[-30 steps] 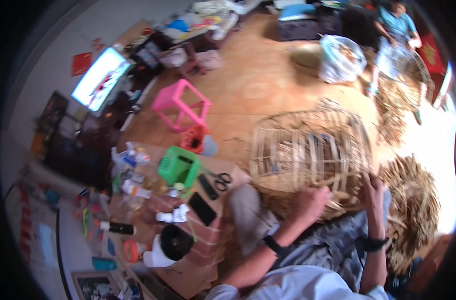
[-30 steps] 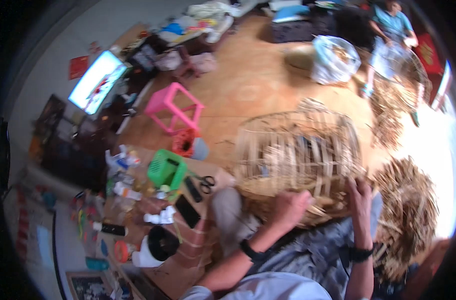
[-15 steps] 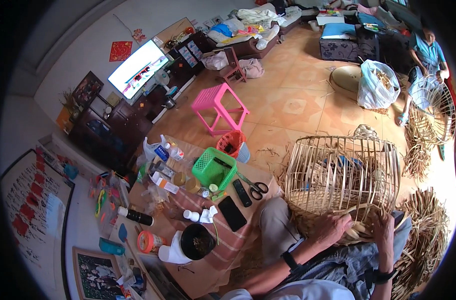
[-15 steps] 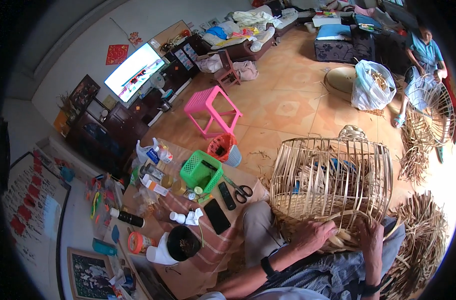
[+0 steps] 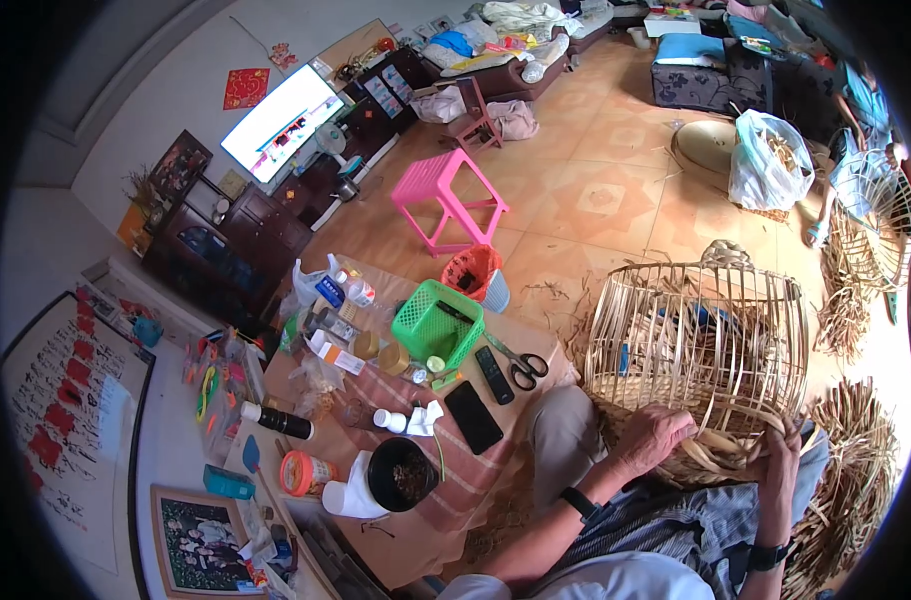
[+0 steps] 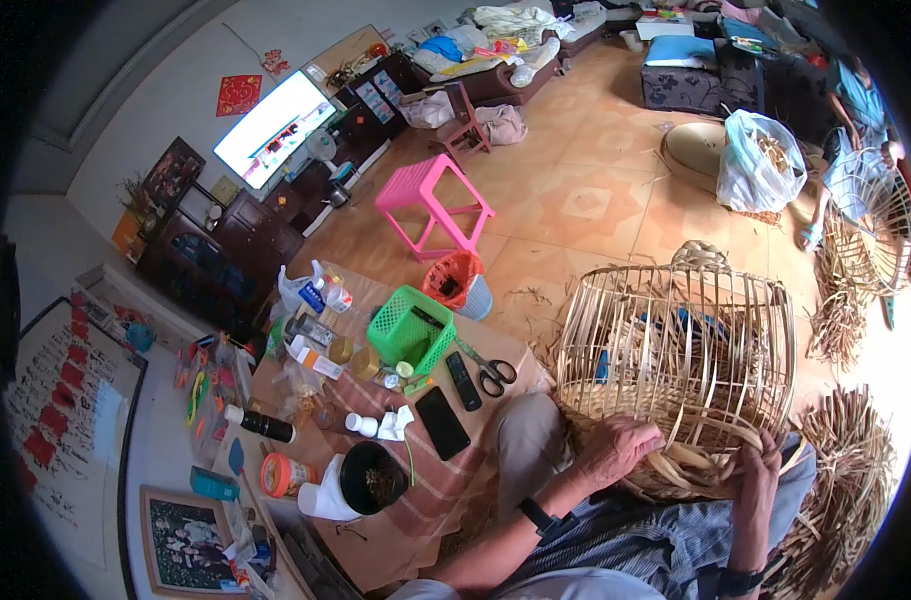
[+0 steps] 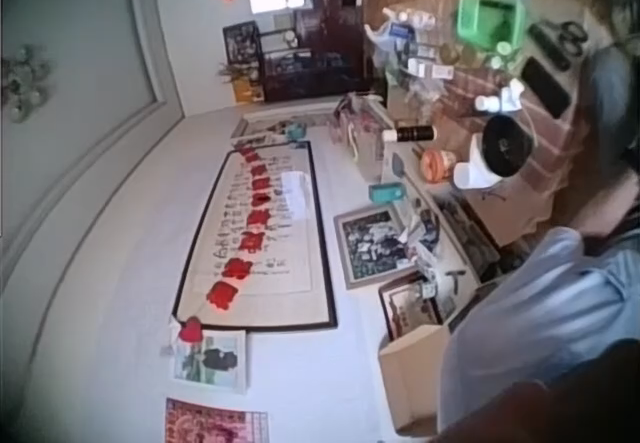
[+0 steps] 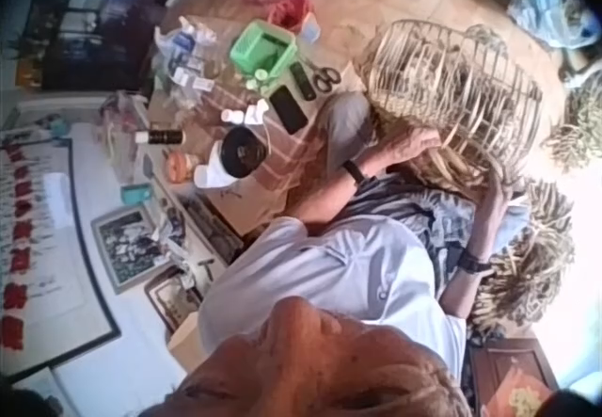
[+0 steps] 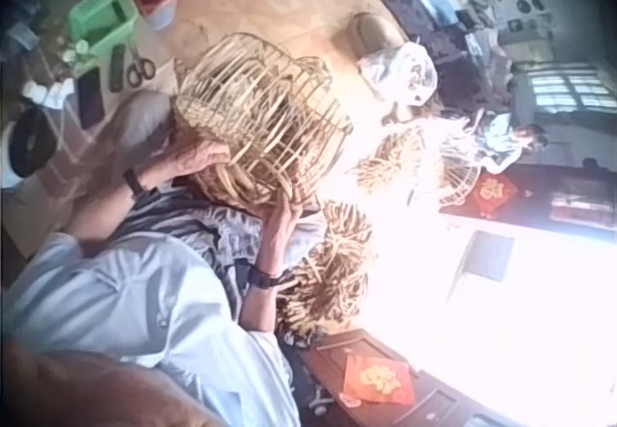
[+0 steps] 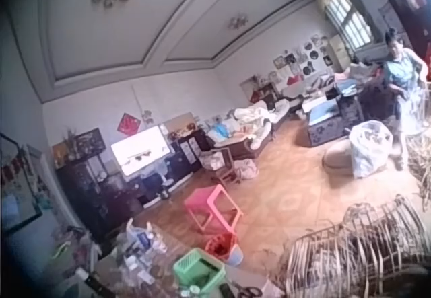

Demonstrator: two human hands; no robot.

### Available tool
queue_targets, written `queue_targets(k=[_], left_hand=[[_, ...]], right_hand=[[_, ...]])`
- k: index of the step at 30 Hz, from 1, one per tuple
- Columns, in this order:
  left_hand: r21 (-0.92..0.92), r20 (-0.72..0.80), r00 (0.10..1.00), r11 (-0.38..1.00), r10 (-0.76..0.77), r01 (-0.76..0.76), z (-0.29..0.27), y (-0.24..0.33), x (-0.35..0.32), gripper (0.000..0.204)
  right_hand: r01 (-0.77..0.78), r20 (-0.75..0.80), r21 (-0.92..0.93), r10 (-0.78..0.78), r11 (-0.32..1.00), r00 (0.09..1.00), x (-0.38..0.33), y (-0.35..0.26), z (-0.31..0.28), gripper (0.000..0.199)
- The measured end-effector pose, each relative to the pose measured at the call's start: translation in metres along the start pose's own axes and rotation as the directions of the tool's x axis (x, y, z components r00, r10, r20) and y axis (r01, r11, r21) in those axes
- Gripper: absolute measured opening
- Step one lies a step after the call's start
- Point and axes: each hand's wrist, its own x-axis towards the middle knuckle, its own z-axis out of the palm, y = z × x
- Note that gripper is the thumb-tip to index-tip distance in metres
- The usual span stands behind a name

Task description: Weaving a large bamboo basket by hand.

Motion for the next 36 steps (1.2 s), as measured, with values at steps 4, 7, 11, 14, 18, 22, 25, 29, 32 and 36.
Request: queue_targets(k=[4, 7, 11, 14, 18, 22, 25, 29, 32, 36], left_hand=[[0.004, 0.013, 1.0, 1.0, -0.014, 0.014, 0.0, 0.004, 0.003, 0.021], [0.009, 0.03, 0.996, 0.997, -0.081, 0.081, 0.004, 0.013, 0.005, 0.028], [0.111, -0.114, 0.993, 0.992, -0.04, 0.053, 0.01, 0.021, 0.004, 0.032], [0.024, -0.145, 0.987, 0.997, -0.076, 0.08, 0.012, 0.018, 0.004, 0.032], [-0.293, 0.096, 0.938, 0.891, -0.334, 0.347, 0.012, 0.015, 0.005, 0.026], [0.031, -0.015, 0.996, 0.996, -0.089, 0.089, -0.021, 0.017, 0.005, 0.018], [0.242, -0.119, 0.99, 0.969, 0.08, -0.049, -0.044, 0.029, 0.006, 0.029], [0.267, 0.011, 0.99, 0.954, 0.14, -0.137, -0.045, 0.047, 0.008, 0.032], [0.246, 0.084, 0.987, 0.957, 0.137, -0.154, -0.035, 0.051, 0.01, 0.03], [0.116, 0.107, 0.993, 0.991, 0.046, -0.058, -0.025, 0.046, 0.012, 0.026]], right_hand=[[-0.123, 0.352, -0.456, 0.305, 0.881, 0.885, -0.029, -0.01, 0.0, 0.031], [-0.06, 0.432, -0.468, 0.288, 0.882, 0.855, -0.039, -0.014, 0.004, 0.035], [-0.061, 0.273, -0.194, 0.114, 0.979, 0.955, -0.04, -0.025, -0.005, 0.032], [0.002, 0.196, 0.158, -0.033, 0.987, 0.98, -0.043, -0.033, -0.026, 0.026], [-0.118, 0.03, 0.386, 0.115, 0.915, 0.993, -0.037, -0.029, -0.06, 0.023], [-0.059, 0.021, -0.009, 0.059, 0.998, 0.998, -0.032, -0.03, -0.096, 0.032], [0.03, 0.092, -0.331, 0.0, 0.943, 0.996, -0.049, -0.043, -0.102, 0.036], [0.228, 0.21, -0.958, -0.113, 0.176, 0.971, -0.08, -0.062, -0.065, 0.032], [0.422, 0.384, -0.888, -0.212, 0.181, 0.899, -0.088, -0.06, -0.02, 0.034], [0.626, 0.599, -0.779, -0.255, 0.033, 0.759, -0.076, -0.032, 0.028, 0.034]])
